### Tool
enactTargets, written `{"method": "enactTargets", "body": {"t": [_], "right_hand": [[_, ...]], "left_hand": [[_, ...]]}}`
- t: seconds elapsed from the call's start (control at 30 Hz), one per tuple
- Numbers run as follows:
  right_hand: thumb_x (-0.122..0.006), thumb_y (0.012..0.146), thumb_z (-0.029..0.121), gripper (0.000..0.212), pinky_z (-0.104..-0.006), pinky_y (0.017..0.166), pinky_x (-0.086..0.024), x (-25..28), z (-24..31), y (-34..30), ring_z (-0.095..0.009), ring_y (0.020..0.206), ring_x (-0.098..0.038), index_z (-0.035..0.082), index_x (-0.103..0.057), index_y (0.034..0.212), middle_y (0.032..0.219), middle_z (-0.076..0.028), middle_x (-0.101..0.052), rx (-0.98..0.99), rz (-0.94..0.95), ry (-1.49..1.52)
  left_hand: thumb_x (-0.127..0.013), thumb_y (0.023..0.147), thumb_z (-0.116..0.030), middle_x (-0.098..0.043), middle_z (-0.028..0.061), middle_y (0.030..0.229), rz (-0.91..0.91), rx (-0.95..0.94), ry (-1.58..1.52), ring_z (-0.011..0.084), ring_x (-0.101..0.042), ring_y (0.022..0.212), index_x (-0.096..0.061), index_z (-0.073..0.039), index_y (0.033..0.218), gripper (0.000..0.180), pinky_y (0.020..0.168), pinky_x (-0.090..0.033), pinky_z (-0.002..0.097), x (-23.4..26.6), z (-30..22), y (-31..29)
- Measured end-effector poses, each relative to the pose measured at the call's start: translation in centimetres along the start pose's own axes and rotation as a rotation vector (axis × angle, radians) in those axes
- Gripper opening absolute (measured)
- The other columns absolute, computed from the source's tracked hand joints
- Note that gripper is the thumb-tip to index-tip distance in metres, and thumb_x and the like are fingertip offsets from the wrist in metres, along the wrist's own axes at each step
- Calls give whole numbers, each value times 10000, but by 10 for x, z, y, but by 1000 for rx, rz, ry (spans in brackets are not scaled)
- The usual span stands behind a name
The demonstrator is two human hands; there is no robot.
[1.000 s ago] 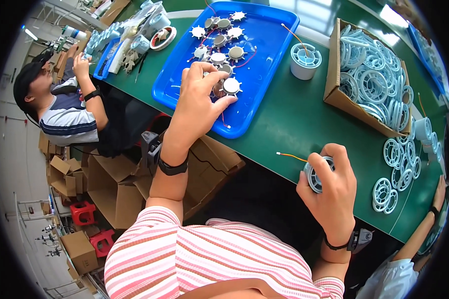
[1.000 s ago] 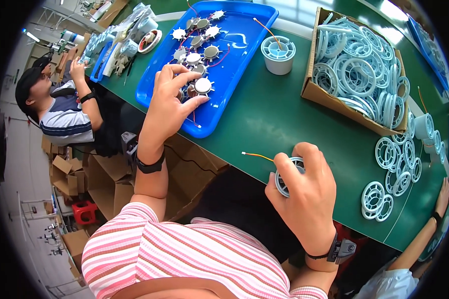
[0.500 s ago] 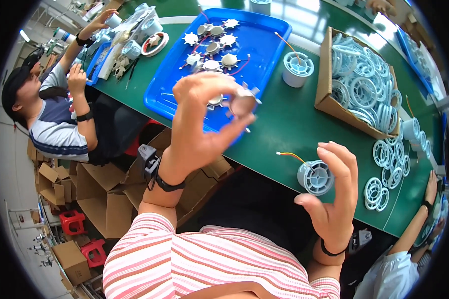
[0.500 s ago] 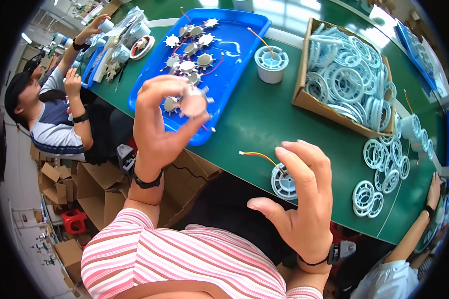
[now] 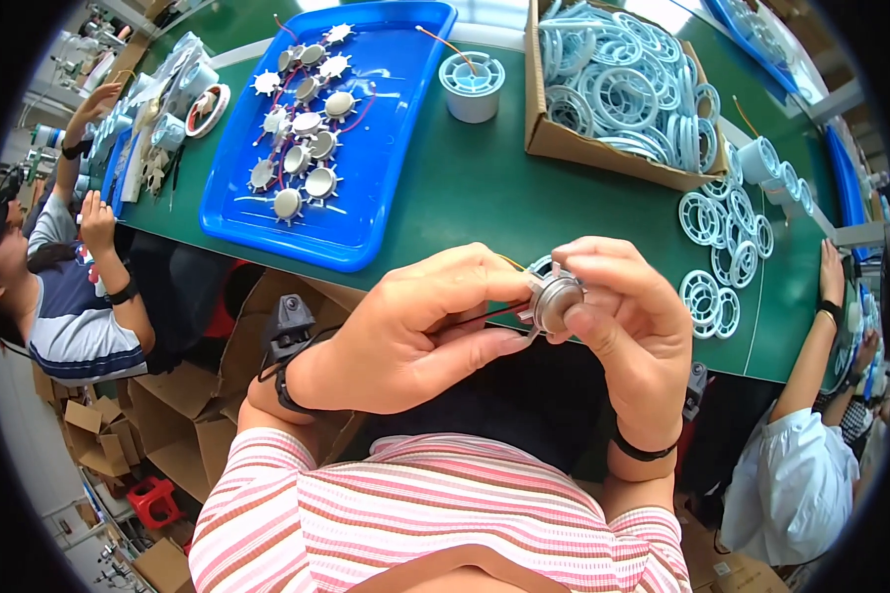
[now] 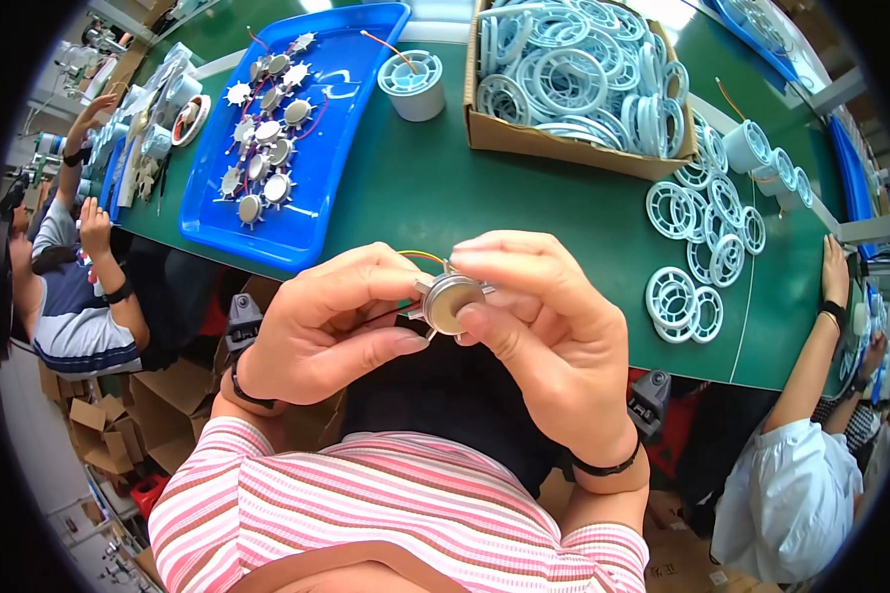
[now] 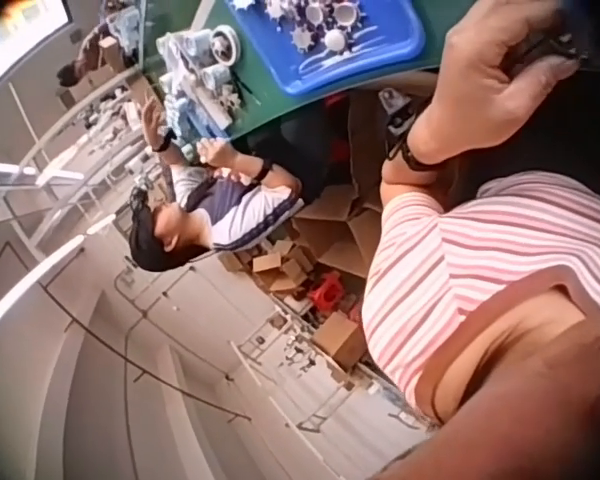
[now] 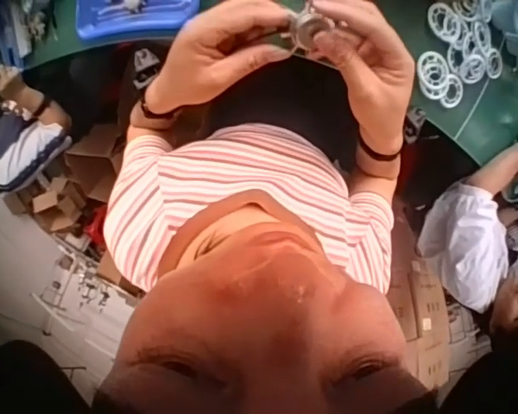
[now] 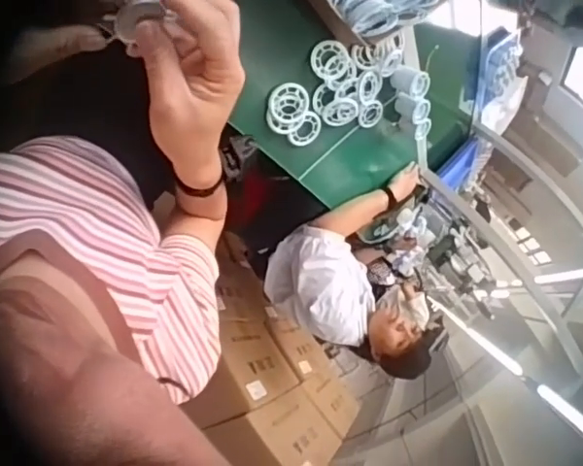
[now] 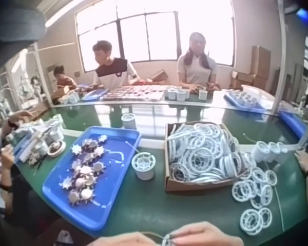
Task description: Assembling small circular motor components by inserting magnets and wires into plastic frames at a production table.
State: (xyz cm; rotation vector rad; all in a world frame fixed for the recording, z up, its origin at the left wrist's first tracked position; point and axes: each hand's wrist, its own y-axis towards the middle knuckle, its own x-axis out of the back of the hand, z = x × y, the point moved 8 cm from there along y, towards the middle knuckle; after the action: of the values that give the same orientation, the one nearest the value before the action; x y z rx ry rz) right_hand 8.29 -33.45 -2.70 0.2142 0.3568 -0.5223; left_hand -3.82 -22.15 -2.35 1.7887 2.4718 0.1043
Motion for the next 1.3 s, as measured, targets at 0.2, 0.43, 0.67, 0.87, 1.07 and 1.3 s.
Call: {"method": "enactTargets", "body": {"t": [0.2, 0.43, 0.67, 0.87, 1.07, 1.3], "right_hand": [[-729, 811, -148, 392, -327, 914, -597, 4, -1, -8, -236, 1099, -660, -42, -680, 1186, 1255, -175, -576, -26, 98, 70], [-764, 769, -146, 376, -354, 963, -593, 15, 8, -15, -247, 1119, -652, -32, -715, 1124, 1271, -176, -571, 78, 51, -106], [-783, 738, -130, 386, -329, 872, -590, 19, 21, -5, -248, 1017, -691, 5, -744, 1098, 1153, -152, -641, 218, 76, -673], [-773, 732, -127, 375, -324, 801, -579, 9, 17, -9, -258, 950, -690, 8, -741, 1080, 1097, -155, -660, 283, 46, -862], [-778, 743, -122, 350, -329, 773, -589, -1, 17, -13, -271, 917, -694, 5, -739, 1067, 1087, -159, -658, 312, 32, -973], [-772, 731, -127, 379, -327, 841, -575, -2, 12, -23, -271, 993, -686, 27, -741, 1076, 1140, -168, -653, 325, -63, -978]], "left_hand": [[-669, 916, 75, -702, 144, 969, 72, -74, 120, 189, -675, 857, -715, 49, 1110, 201, 729, -533, 285, -8, -5, 10], [-712, 881, 73, -716, 122, 889, 11, -55, 65, 187, -675, 835, -738, 43, 1033, 158, 713, -526, 281, -10, 5, 17], [-722, 875, 71, -658, 95, 989, -130, -207, 486, 159, -646, 857, -733, 36, 987, 117, 715, -514, 247, 0, 1, 20], [-647, 939, 58, -613, 107, 1118, -184, -78, 321, 131, -635, 905, -660, 37, 1014, 79, 775, -528, 242, 3, 36, 14], [-557, 994, 43, -624, 182, 1251, -106, 125, -12, 137, -655, 999, -558, 39, 1048, 54, 835, -551, 261, -5, 66, 11], [-495, 1016, 25, -623, 247, 1314, -141, -6, 71, 117, -677, 936, -474, 16, 1034, 29, 753, -568, 236, -12, 70, 7]]}}
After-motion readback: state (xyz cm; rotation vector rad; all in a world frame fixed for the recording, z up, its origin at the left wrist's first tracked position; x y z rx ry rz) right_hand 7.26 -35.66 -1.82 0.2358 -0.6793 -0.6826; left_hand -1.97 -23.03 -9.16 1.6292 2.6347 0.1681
